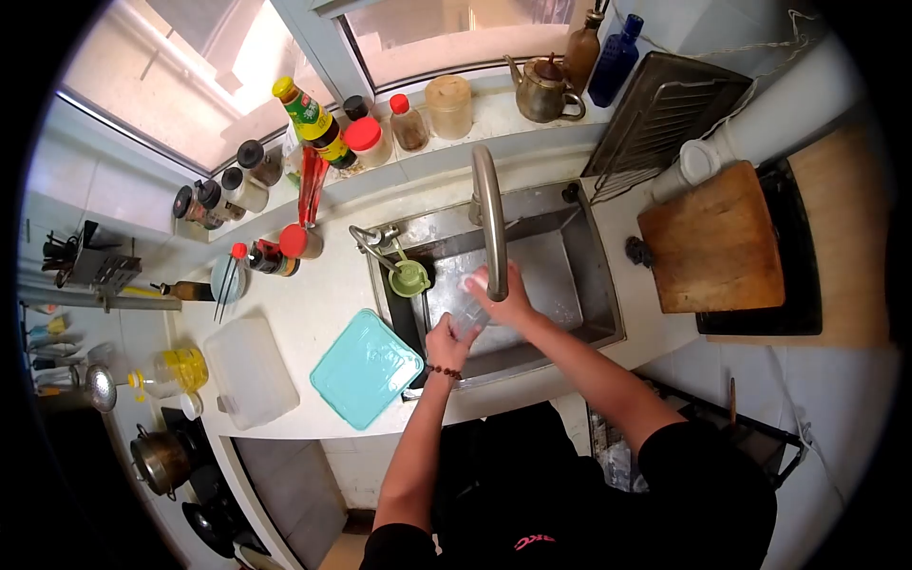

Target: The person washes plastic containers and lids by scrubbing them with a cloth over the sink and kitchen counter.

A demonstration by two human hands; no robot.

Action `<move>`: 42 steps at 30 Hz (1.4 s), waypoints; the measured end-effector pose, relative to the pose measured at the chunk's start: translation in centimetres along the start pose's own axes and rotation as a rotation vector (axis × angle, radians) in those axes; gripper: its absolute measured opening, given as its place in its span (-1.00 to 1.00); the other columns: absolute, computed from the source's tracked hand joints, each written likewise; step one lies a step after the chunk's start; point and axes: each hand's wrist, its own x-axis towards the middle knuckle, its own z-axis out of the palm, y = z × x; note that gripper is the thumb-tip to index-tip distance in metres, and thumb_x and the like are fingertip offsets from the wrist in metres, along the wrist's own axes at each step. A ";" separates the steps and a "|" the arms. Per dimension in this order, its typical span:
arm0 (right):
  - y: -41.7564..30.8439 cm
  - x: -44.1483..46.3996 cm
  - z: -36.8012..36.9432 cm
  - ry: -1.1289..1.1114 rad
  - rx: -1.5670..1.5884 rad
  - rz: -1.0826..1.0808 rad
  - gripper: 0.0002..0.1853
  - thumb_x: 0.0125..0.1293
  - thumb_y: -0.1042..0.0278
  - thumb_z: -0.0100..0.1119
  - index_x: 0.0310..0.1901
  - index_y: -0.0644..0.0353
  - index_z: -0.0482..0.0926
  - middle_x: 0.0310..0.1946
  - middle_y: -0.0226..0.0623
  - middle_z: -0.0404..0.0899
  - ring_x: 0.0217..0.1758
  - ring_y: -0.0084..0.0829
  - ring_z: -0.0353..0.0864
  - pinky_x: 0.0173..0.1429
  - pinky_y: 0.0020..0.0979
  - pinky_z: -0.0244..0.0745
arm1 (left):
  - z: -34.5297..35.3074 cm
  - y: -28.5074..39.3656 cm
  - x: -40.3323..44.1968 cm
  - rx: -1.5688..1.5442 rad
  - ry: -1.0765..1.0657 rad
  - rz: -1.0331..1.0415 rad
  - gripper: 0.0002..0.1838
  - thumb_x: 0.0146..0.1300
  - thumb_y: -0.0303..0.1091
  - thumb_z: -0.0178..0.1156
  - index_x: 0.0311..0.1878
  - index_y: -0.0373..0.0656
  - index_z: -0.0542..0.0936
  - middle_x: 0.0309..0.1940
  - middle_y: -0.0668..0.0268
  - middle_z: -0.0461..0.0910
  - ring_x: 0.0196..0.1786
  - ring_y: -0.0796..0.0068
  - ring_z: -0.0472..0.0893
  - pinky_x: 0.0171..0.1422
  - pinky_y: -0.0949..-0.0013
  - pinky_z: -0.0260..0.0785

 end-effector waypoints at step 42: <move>12.9 11.7 -2.8 0.302 1.317 1.142 -0.73 0.51 0.24 0.00 0.04 0.20 0.59 -0.25 -0.10 0.61 -0.37 -0.19 0.62 -0.25 -0.06 0.62 | -5.4 1.6 -1.0 -0.100 -0.083 0.086 -0.49 -0.03 -0.20 0.68 -0.29 -0.32 0.54 -0.51 0.19 0.51 -0.46 0.35 0.47 -0.31 0.31 0.41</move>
